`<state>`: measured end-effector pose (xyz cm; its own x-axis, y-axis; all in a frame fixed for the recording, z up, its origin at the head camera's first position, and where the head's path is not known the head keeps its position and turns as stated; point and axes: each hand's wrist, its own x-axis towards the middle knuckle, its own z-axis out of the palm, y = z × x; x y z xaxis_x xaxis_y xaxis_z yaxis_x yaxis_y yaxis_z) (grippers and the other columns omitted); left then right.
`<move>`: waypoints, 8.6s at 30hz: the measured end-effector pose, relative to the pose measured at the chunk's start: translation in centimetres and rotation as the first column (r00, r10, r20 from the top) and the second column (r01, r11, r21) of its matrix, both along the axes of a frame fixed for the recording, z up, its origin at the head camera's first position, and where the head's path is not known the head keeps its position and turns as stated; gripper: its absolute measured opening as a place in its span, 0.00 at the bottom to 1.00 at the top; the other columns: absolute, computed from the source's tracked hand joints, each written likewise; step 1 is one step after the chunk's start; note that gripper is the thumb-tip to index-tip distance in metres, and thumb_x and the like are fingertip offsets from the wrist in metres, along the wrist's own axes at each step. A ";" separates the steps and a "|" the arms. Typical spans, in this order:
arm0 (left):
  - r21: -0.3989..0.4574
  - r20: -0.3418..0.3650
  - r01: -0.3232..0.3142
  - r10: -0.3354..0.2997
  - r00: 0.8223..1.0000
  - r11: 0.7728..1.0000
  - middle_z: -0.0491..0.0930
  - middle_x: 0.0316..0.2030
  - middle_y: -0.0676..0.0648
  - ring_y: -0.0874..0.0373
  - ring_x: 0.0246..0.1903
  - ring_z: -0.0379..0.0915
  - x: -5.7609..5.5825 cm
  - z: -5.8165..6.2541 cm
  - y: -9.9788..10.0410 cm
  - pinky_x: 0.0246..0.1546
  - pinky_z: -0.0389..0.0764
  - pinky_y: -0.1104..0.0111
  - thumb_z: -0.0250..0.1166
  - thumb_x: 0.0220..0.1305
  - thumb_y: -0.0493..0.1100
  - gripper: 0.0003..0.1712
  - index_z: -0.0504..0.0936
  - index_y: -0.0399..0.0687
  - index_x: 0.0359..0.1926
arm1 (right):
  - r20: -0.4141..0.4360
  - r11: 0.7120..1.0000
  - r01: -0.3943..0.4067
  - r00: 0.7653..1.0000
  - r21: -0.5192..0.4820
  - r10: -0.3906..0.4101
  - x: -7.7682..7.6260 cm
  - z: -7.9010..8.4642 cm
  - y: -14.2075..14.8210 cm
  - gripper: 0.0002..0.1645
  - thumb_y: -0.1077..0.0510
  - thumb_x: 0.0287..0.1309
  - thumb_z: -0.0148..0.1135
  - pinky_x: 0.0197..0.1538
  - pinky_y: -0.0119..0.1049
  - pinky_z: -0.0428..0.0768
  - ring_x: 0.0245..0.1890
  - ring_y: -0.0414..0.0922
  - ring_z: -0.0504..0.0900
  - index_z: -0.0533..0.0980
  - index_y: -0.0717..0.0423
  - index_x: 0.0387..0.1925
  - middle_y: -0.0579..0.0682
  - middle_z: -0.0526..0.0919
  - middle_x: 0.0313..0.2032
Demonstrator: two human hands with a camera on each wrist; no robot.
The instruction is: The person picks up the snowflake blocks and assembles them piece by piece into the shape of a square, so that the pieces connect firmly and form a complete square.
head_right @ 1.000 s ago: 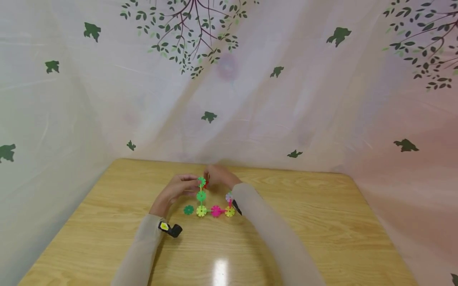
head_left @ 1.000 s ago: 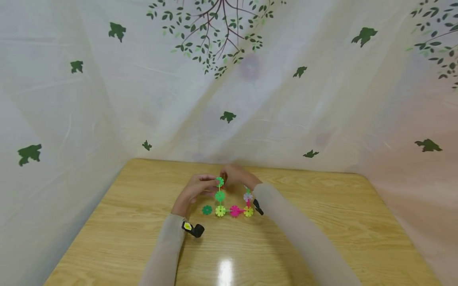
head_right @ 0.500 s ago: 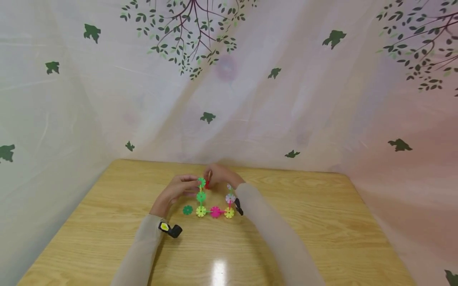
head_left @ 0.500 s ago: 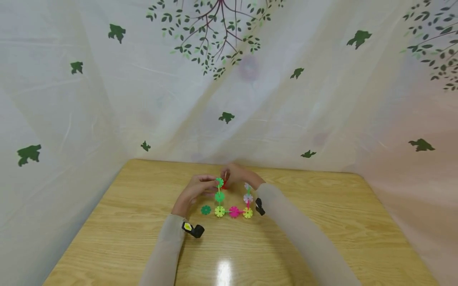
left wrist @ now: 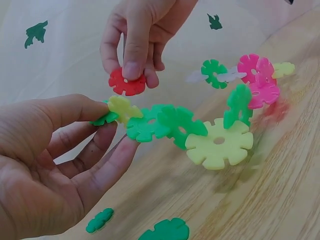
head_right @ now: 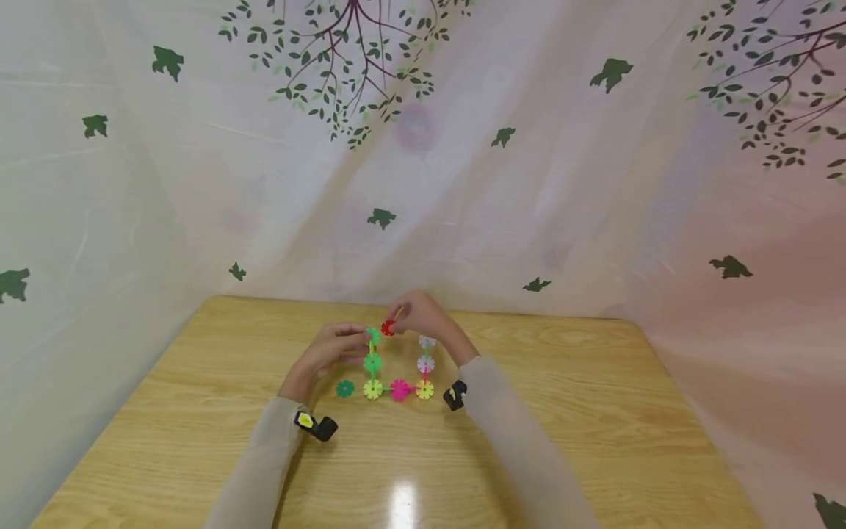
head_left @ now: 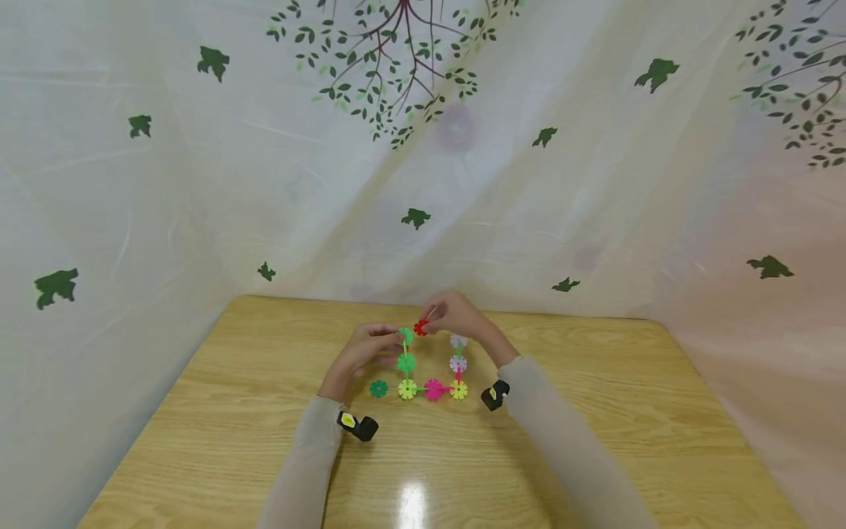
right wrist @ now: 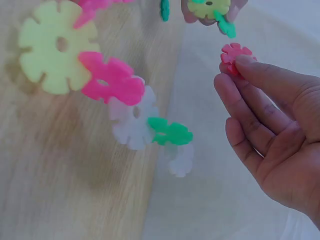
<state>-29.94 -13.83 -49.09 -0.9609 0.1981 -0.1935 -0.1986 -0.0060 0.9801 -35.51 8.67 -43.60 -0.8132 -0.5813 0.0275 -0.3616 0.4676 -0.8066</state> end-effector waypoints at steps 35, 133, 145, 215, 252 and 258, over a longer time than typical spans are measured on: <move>0.042 -0.051 0.048 -0.046 0.998 0.998 0.87 0.37 0.50 0.58 0.37 0.87 -0.2 -0.4 0.7 0.45 0.89 0.59 0.67 0.67 0.35 0.19 0.80 0.24 0.54 | -0.111 0.980 0.015 0.993 -0.197 -0.038 2.4 -3.0 0.7 0.04 0.69 0.55 0.73 0.40 0.30 0.87 0.35 0.49 0.90 0.84 0.68 0.31 0.62 0.89 0.34; -0.126 -0.281 0.169 -0.199 0.939 0.977 0.74 0.66 0.31 0.46 0.48 0.85 -0.8 -0.8 -1.2 0.49 0.88 0.57 0.65 0.66 0.29 0.25 0.75 0.28 0.64 | -0.449 0.873 -0.196 0.795 0.446 0.408 10.3 -5.1 -6.1 0.16 0.60 0.59 0.73 0.64 0.52 0.75 0.56 0.46 0.81 0.86 0.51 0.50 0.48 0.86 0.50; -0.136 -0.307 0.162 -0.197 0.931 0.977 0.76 0.64 0.31 0.36 0.50 0.83 -0.5 -0.6 -0.9 0.50 0.87 0.54 0.61 0.67 0.27 0.24 0.76 0.30 0.64 | -0.406 0.848 -0.275 0.783 0.454 0.471 10.6 -4.8 -5.3 0.14 0.59 0.50 0.79 0.56 0.37 0.67 0.43 0.38 0.80 0.88 0.51 0.41 0.44 0.86 0.40; 0.028 -0.181 0.068 -0.062 0.981 0.997 0.78 0.58 0.34 0.52 0.48 0.83 -1.8 -0.7 1.0 0.51 0.87 0.58 0.62 0.68 0.28 0.24 0.74 0.28 0.64 | 0.118 0.920 0.197 0.979 -0.338 -0.166 1.4 -3.5 3.4 0.17 0.69 0.59 0.70 0.45 0.54 0.88 0.32 0.39 0.87 0.82 0.71 0.51 0.69 0.87 0.42; 0.047 -0.148 0.015 -0.007 0.989 0.999 0.87 0.45 0.46 0.62 0.38 0.85 -1.2 -1.1 2.0 0.55 0.85 0.54 0.68 0.68 0.34 0.19 0.81 0.28 0.57 | 0.171 0.910 0.215 0.972 -0.354 -0.163 2.3 -3.4 2.5 0.14 0.68 0.63 0.67 0.47 0.54 0.88 0.34 0.40 0.88 0.82 0.72 0.49 0.67 0.88 0.42; 0.038 -0.150 0.033 -0.027 0.988 0.999 0.88 0.42 0.49 0.62 0.39 0.85 -1.2 -1.1 2.0 0.55 0.85 0.55 0.67 0.68 0.35 0.18 0.82 0.30 0.56 | 0.172 0.912 0.208 0.973 -0.354 -0.155 2.3 -3.4 2.6 0.15 0.68 0.63 0.68 0.47 0.51 0.89 0.33 0.39 0.88 0.82 0.72 0.49 0.67 0.88 0.42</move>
